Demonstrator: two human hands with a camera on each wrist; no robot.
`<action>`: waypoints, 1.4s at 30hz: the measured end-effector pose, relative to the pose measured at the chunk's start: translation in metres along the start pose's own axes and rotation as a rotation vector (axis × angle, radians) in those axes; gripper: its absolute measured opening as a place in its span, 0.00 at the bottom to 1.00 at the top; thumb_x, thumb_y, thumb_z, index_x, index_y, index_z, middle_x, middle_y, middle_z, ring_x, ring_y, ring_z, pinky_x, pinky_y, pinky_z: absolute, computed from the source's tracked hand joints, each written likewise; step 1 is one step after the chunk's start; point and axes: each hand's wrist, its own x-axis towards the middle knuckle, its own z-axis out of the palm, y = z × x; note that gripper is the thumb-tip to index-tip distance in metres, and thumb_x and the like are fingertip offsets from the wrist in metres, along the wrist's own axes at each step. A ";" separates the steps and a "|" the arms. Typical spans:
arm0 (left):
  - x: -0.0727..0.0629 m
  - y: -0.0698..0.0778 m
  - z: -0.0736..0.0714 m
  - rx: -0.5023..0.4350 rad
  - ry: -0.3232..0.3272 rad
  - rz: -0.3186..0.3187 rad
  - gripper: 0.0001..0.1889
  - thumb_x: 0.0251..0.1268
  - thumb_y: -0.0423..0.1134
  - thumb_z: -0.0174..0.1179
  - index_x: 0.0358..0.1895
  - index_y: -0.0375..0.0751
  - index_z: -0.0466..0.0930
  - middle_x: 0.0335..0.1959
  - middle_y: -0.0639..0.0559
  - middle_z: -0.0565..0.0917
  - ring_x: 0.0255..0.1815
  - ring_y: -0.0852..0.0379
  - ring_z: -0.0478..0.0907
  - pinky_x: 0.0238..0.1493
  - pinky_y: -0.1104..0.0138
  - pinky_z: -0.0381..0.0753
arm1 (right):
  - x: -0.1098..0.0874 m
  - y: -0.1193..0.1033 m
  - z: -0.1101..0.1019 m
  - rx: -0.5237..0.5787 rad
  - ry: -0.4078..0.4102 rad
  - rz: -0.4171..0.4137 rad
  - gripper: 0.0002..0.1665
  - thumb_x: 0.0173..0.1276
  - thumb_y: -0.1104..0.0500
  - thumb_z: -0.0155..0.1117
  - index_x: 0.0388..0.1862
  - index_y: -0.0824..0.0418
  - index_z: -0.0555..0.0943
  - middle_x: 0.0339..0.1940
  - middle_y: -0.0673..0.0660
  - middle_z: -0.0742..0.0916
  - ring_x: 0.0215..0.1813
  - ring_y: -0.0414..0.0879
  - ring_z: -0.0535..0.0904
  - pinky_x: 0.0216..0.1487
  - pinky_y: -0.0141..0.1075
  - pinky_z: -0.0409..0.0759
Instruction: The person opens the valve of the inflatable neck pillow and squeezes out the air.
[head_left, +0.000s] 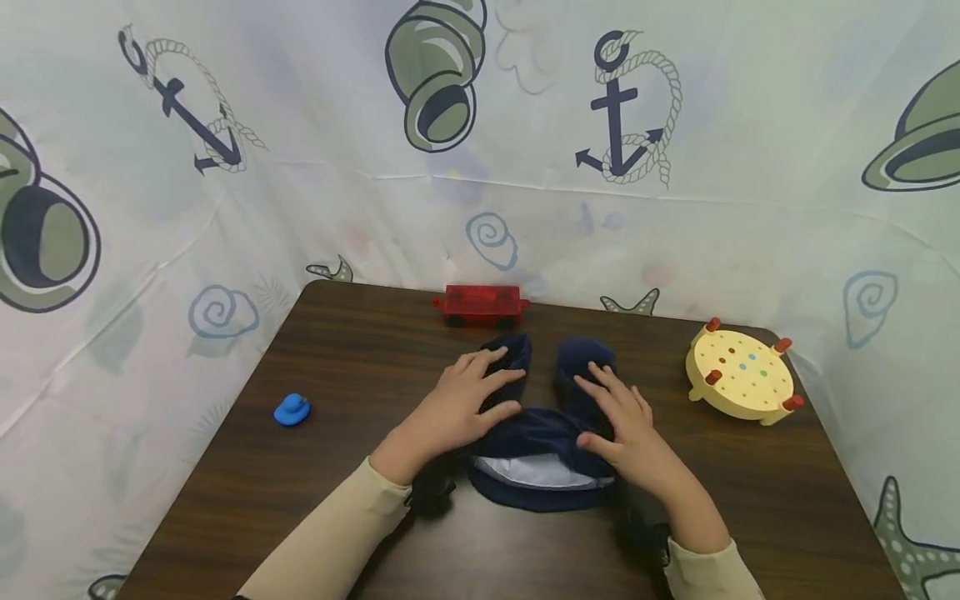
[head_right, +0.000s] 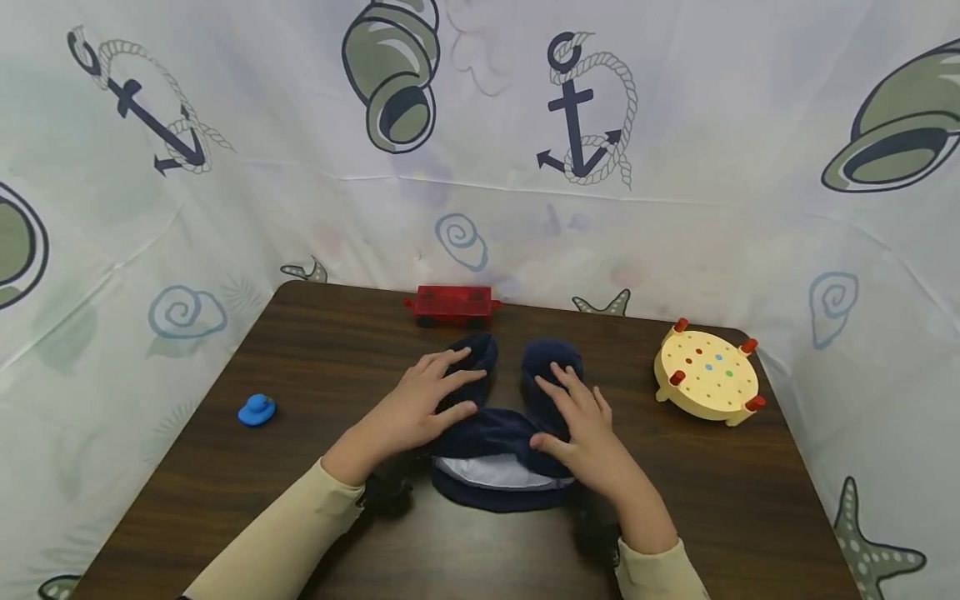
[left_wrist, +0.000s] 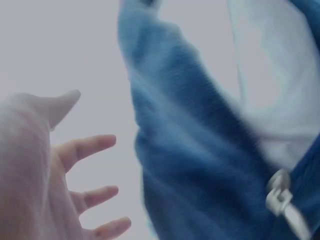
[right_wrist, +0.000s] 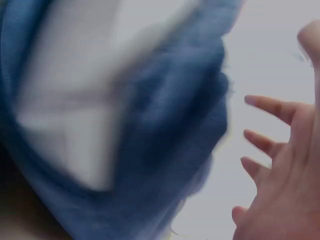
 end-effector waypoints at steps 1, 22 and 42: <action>-0.001 0.001 -0.004 -0.003 -0.008 0.002 0.44 0.73 0.72 0.62 0.87 0.65 0.63 0.92 0.51 0.53 0.92 0.37 0.50 0.83 0.30 0.56 | 0.002 0.002 -0.005 0.010 -0.019 -0.007 0.65 0.62 0.35 0.81 0.91 0.50 0.58 0.93 0.65 0.53 0.92 0.74 0.41 0.78 0.83 0.36; 0.008 -0.020 0.030 0.016 -0.244 -0.094 0.67 0.51 0.84 0.68 0.91 0.59 0.51 0.93 0.40 0.43 0.92 0.30 0.40 0.85 0.28 0.45 | 0.049 0.039 0.010 -0.137 -0.289 0.203 0.85 0.46 0.28 0.90 0.93 0.47 0.49 0.93 0.64 0.55 0.92 0.70 0.47 0.75 0.84 0.53; 0.007 -0.018 0.025 -0.103 -0.268 -0.183 0.37 0.86 0.72 0.36 0.83 0.58 0.71 0.91 0.44 0.52 0.93 0.38 0.41 0.88 0.34 0.41 | 0.024 0.030 0.020 -0.073 -0.068 0.120 0.30 0.82 0.43 0.66 0.80 0.36 0.77 0.92 0.65 0.58 0.91 0.74 0.44 0.77 0.82 0.37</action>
